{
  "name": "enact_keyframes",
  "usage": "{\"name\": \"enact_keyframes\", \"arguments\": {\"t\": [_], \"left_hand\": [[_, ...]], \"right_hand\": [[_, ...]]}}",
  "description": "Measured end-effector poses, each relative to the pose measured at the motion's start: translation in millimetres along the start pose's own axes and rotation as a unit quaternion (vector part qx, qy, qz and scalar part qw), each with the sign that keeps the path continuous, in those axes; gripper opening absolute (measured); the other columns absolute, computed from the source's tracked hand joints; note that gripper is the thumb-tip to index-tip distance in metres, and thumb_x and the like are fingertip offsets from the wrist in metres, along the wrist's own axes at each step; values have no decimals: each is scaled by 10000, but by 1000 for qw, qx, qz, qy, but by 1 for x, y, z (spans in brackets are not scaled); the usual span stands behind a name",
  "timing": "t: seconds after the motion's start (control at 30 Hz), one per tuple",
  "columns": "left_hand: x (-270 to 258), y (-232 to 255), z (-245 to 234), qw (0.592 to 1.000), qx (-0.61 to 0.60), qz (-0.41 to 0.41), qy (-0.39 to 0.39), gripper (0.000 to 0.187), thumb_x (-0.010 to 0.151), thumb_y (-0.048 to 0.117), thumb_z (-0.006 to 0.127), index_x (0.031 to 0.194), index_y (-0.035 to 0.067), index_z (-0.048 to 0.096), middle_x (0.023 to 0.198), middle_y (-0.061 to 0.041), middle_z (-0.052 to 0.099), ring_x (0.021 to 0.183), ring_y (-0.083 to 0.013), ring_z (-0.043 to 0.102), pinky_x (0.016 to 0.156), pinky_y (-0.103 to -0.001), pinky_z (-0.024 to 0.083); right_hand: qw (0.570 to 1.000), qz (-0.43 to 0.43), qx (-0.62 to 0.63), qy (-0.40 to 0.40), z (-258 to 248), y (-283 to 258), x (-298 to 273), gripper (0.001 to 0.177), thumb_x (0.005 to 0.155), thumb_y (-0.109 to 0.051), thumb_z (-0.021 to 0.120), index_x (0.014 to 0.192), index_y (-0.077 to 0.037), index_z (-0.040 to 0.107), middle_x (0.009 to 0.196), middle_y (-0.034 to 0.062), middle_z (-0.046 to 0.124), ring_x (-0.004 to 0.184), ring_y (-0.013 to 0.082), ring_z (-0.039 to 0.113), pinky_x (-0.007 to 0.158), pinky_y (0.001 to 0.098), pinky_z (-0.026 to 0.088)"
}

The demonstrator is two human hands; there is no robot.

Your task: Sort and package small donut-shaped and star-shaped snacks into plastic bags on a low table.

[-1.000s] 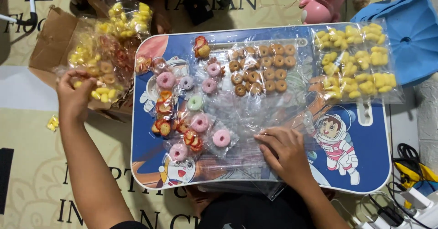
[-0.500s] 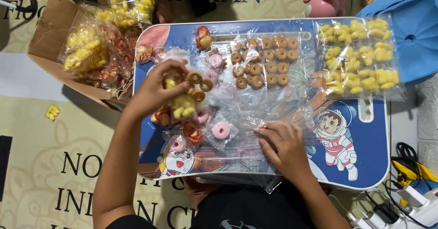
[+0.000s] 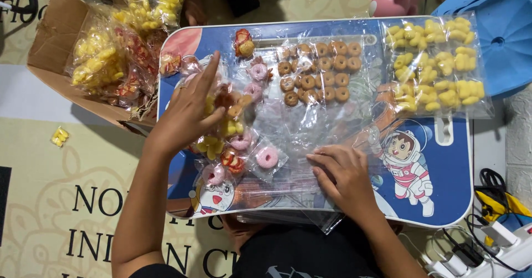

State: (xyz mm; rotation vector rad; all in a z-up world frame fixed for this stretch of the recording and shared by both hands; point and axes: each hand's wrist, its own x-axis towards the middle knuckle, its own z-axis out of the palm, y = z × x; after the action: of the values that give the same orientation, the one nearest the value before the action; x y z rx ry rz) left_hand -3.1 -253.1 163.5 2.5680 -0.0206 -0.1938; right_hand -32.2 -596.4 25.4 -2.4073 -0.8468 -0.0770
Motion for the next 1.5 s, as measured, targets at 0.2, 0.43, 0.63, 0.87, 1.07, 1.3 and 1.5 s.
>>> {"name": "enact_keyframes", "arguments": {"t": [0.2,0.43,0.63,0.87,1.07,1.3,1.5], "left_hand": [[3,-28,8,999,-40,27,-9,957,847,125,719,1647,156,196,1595,-350,316,1484,-569,178,1120,-769,55],[2,-27,-2,997,-37,46,-41,527,905,263,709,1417,197,604,1656,-302,209,1523,-521,115,1110,-797,77],[-26,-58,-57,969,-13,158,187,378,1057,35,567,1431,-8,534,1594,-313,387,1519,-452,331,1254,-608,260],[-24,-185,-53,927,-73,-24,366,277,1121,-32,563,1376,14,464,1340,-217,578,1203,-331,566,1008,-429,489],[10,-250,-11,918,-102,-321,208,331,1068,255,612,1316,90,468,1367,-157,497,1219,-323,531,1020,-489,474],[62,-257,-7,883,-167,-401,176,901,991,501,702,1544,179,68,1679,-187,114,1475,-466,298,1169,-656,319],[105,-326,11,854,-170,-472,140,1217,928,729,690,1597,188,-171,1722,-210,13,1546,-471,178,1203,-630,271]], "right_hand": [[1000,1,3,-2,-2,-2,1,238,992,-353,618,1204,-289,707,1178,-70,661,1207,157,593,1046,409,342],[1000,1,4,-5,-4,-4,2,238,990,-351,621,1201,-284,708,1180,-68,668,1213,159,592,1044,418,338],[999,16,11,-27,-4,-5,1,294,981,-319,618,1256,-269,709,1287,-46,655,1248,211,558,1042,460,304],[999,22,3,-29,-2,-5,2,305,972,-327,626,1260,-270,711,1249,-49,663,1215,210,568,1019,449,325],[1000,19,-5,-23,-2,-6,3,312,977,-318,623,1273,-267,707,1248,-48,661,1214,210,570,1026,448,321],[1000,19,-18,-14,3,-2,2,317,954,-312,650,1265,-288,706,1234,-58,673,1203,213,581,1047,453,318],[1000,23,-4,-11,3,0,3,296,956,-310,644,1242,-287,720,1229,-66,678,1186,214,579,1007,452,327]]}}
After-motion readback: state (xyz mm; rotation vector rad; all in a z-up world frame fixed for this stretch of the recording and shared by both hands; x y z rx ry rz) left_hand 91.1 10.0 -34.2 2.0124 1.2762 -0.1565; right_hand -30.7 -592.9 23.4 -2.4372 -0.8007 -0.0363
